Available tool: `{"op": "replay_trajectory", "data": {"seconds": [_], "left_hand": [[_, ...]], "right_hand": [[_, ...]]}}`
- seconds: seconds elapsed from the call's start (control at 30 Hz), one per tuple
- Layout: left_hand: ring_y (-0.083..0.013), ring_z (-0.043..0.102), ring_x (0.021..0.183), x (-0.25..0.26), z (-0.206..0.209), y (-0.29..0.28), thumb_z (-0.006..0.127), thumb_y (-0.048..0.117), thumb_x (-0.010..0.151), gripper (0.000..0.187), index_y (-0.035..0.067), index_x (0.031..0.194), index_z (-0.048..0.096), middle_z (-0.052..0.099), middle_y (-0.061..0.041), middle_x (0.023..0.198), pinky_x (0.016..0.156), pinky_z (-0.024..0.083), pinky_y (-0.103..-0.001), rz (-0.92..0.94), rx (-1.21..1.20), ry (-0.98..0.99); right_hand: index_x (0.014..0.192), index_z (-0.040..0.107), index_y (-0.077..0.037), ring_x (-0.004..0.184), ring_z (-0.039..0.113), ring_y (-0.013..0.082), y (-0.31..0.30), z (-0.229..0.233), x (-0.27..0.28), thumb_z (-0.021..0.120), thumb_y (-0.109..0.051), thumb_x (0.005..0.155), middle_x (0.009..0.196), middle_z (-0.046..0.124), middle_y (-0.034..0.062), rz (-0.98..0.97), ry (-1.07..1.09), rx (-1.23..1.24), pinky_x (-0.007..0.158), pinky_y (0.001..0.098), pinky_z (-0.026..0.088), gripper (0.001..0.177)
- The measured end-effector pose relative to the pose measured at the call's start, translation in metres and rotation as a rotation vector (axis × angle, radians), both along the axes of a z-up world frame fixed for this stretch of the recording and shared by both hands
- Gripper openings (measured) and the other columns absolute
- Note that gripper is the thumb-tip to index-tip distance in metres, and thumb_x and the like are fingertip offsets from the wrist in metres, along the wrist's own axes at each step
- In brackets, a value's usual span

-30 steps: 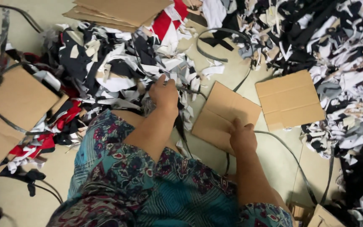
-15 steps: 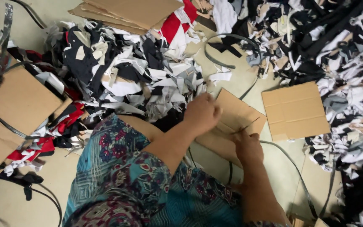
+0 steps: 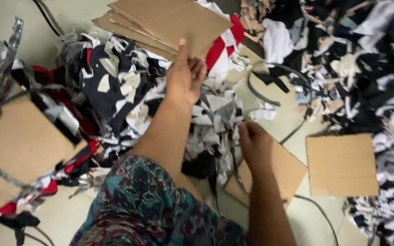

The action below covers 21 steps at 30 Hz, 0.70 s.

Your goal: The person wraps bundles of fabric scraps with cardboard and secures them by hand using plastic straps, then bundles loose plastic straps together.

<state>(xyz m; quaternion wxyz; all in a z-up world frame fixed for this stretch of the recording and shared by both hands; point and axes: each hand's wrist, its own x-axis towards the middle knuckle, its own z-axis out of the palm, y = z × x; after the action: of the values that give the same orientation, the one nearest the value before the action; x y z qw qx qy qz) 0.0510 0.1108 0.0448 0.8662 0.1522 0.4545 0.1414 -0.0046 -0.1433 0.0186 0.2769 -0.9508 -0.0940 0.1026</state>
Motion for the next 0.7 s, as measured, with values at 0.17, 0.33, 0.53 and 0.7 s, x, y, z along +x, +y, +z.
{"op": "replay_trajectory", "data": {"seconds": [0.17, 0.33, 0.53, 0.7], "left_hand": [[-0.0189, 0.062, 0.084, 0.022, -0.009, 0.008, 0.075, 0.025, 0.083, 0.033, 0.0, 0.103, 0.067, 0.059, -0.007, 0.088, 0.089, 0.062, -0.036, 0.151, 0.001, -0.132], [-0.028, 0.063, 0.105, 0.025, -0.004, 0.018, 0.077, 0.025, 0.088, 0.051, -0.004, 0.124, 0.054, 0.053, -0.013, 0.114, 0.099, 0.061, -0.04, 0.295, 0.032, -0.165], [-0.0337, 0.046, 0.141, 0.017, 0.031, 0.021, 0.074, 0.047, 0.081, 0.091, -0.008, 0.146, 0.042, 0.043, -0.023, 0.15, 0.119, 0.04, -0.044, 0.24, 0.084, 0.001], [-0.0309, 0.049, 0.12, 0.023, -0.003, 0.007, 0.079, 0.048, 0.078, 0.082, -0.013, 0.127, 0.055, 0.052, -0.026, 0.127, 0.103, 0.042, -0.051, 0.02, 0.296, 0.135]], "right_hand": [[0.113, 0.076, -0.011, 0.105, 0.069, 0.0228, 0.097, -0.028, 0.063, 0.057, -0.024, 0.101, 0.11, 0.069, 0.0099, -0.021, -0.28, 0.389, 0.079, 0.0332, 0.059, 0.025], [0.135, 0.062, -0.005, 0.128, 0.048, 0.0513, 0.142, -0.063, 0.149, 0.073, -0.033, 0.097, 0.124, 0.058, 0.0286, 0.031, -0.353, 0.357, 0.104, 0.058, 0.043, 0.049], [0.166, 0.015, -0.031, 0.147, 0.024, 0.0586, 0.206, -0.016, 0.178, 0.077, -0.078, 0.079, 0.165, 0.016, 0.029, -0.074, 0.249, -0.057, 0.113, 0.0733, 0.027, 0.116], [0.163, 0.02, -0.031, 0.139, 0.043, 0.0549, 0.216, -0.069, 0.206, 0.092, -0.053, 0.076, 0.151, 0.028, 0.0377, 0.0, 0.233, -0.061, 0.115, 0.0554, 0.042, 0.115]]}}
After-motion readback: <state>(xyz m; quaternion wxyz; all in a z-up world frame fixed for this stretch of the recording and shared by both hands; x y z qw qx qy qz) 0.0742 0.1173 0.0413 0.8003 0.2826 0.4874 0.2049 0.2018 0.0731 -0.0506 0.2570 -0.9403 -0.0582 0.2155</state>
